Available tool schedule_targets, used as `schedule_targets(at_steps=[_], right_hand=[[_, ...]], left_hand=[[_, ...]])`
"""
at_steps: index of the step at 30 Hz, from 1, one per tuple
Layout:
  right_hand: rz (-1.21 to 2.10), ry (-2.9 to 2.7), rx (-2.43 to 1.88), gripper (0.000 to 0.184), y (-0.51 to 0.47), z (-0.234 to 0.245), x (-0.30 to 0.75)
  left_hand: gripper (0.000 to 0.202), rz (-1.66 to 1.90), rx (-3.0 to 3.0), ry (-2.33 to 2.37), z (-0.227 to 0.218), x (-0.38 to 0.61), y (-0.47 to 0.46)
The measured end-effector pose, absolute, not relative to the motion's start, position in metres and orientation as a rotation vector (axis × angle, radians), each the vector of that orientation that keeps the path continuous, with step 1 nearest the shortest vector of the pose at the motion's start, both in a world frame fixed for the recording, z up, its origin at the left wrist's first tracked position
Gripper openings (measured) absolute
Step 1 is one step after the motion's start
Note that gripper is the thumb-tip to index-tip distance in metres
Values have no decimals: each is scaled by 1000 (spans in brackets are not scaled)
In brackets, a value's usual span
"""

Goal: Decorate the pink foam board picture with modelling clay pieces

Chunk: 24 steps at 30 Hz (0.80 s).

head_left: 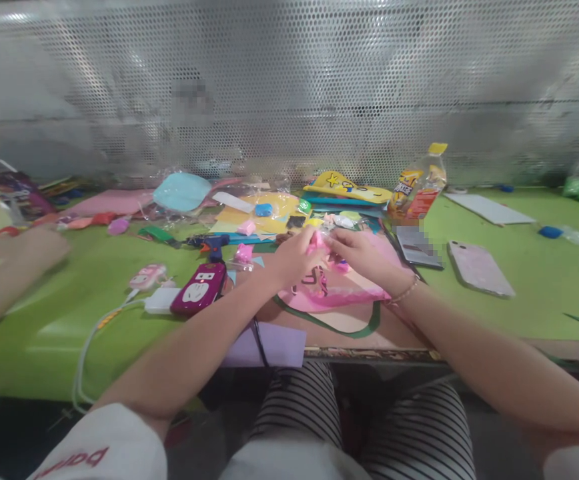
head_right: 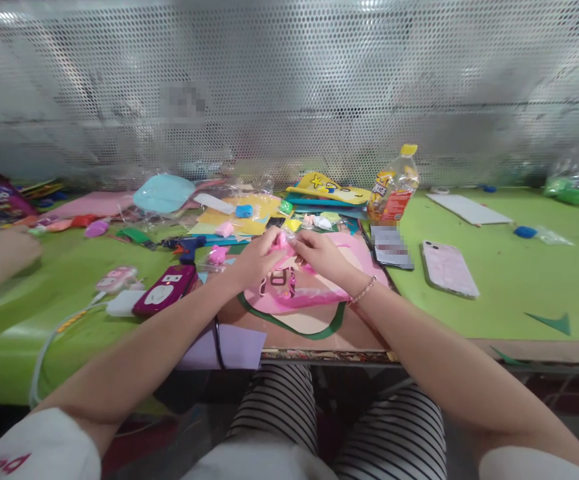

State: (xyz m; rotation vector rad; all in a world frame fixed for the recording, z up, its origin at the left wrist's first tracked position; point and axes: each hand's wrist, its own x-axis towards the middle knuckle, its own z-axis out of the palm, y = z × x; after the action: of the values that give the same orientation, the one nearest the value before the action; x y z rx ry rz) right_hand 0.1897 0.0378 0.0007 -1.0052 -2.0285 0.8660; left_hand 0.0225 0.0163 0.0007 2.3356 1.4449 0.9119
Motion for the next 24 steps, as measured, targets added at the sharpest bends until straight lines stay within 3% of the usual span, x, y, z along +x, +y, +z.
schedule_targets(at_steps=[5,18,24], right_hand=[[954,-2049,-948,29,38,0,191],[559,-2228,-914,27,36,2,192],[543,-2225,-911,25,33,5,192]], left_hand=[[31,1166,2104,1350,2,22,24],[31,1148,2269,1366,0,24,23],[33,1157,2319,1329,3,19,25]])
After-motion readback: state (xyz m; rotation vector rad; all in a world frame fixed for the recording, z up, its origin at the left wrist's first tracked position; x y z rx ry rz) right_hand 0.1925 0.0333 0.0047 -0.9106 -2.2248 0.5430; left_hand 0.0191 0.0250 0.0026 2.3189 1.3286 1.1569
